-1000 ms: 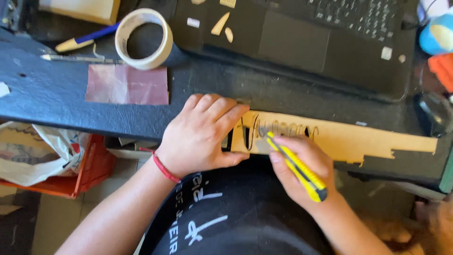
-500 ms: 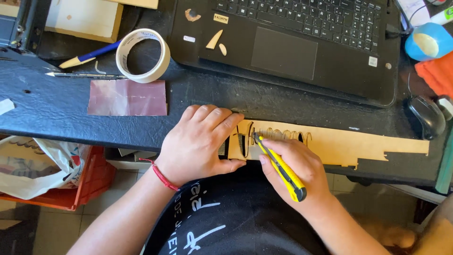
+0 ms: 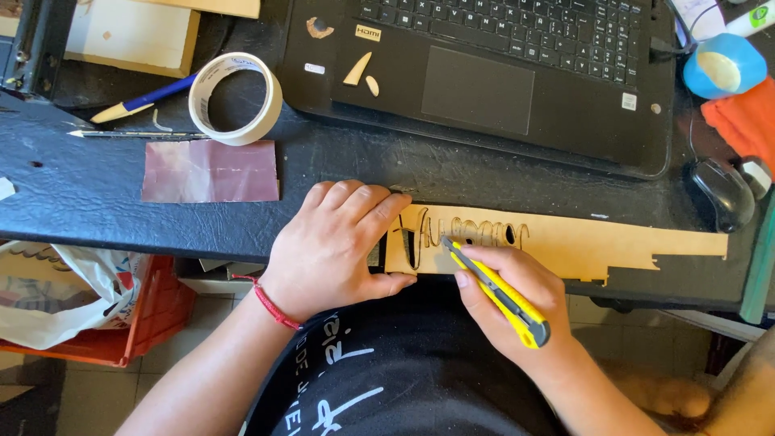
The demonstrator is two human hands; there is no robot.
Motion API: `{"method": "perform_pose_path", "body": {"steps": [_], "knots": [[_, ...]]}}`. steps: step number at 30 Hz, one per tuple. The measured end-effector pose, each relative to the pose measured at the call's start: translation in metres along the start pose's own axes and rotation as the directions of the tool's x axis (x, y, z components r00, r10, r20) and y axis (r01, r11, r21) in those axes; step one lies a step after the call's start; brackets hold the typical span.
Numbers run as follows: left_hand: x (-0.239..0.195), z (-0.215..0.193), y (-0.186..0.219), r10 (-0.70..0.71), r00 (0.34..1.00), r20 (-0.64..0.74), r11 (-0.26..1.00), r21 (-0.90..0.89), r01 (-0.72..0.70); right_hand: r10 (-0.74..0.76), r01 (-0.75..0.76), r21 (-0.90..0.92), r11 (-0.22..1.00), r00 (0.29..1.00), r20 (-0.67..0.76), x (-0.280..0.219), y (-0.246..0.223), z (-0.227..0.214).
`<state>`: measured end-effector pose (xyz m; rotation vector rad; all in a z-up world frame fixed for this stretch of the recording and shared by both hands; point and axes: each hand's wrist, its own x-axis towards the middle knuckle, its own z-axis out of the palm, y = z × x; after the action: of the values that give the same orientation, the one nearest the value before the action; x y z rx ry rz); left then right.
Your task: Using a utility knife to cut the remaining tabs of a laser-cut name from a wooden board
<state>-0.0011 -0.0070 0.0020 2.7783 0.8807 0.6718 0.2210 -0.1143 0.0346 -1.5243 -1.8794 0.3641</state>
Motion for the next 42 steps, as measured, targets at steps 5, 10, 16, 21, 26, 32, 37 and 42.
{"method": "perform_pose_path", "body": {"steps": [5, 10, 16, 21, 26, 32, 37, 42], "knots": [[0.000, 0.001, 0.000, -0.005, 1.000, 0.019, 1.000, 0.011, 0.005, 0.038, -0.038, 0.025, 0.999, 0.999, 0.019, 0.004, 0.000, 0.000], [0.000, 0.001, 0.000, -0.014, 1.000, 0.006, 1.000, -0.006, 0.014, -0.003, 0.003, 0.013, 1.000, 1.000, -0.018, 0.006, 0.002, -0.002], [0.000, 0.002, 0.000, -0.015, 1.000, 0.023, 1.000, 0.014, 0.015, -0.035, 0.034, 0.022, 0.999, 0.998, 0.050, 0.005, 0.008, 0.002], [0.000, 0.002, 0.000, -0.011, 1.000, 0.020, 1.000, 0.009, 0.011, -0.030, 0.030, 0.036, 0.999, 1.000, -0.006, 0.000, 0.010, 0.004], [-0.001, 0.003, -0.001, -0.004, 1.000, 0.022, 1.000, 0.011, 0.004, -0.039, 0.040, 0.035, 0.999, 0.999, -0.018, -0.004, 0.013, 0.006], [-0.001, 0.003, -0.002, 0.008, 1.000, 0.019, 1.000, 0.017, -0.008, -0.001, 0.002, 0.059, 0.998, 1.000, -0.019, -0.005, 0.012, 0.006], [-0.002, 0.003, -0.002, 0.019, 1.000, 0.008, 1.000, 0.018, -0.019, 0.096, -0.096, 0.069, 0.993, 0.995, 0.001, -0.006, 0.014, 0.003], [-0.002, 0.002, -0.002, 0.017, 1.000, -0.004, 1.000, 0.011, -0.017, 0.222, -0.218, 0.200, 0.955, 0.975, 0.005, -0.009, 0.021, 0.002]]}}
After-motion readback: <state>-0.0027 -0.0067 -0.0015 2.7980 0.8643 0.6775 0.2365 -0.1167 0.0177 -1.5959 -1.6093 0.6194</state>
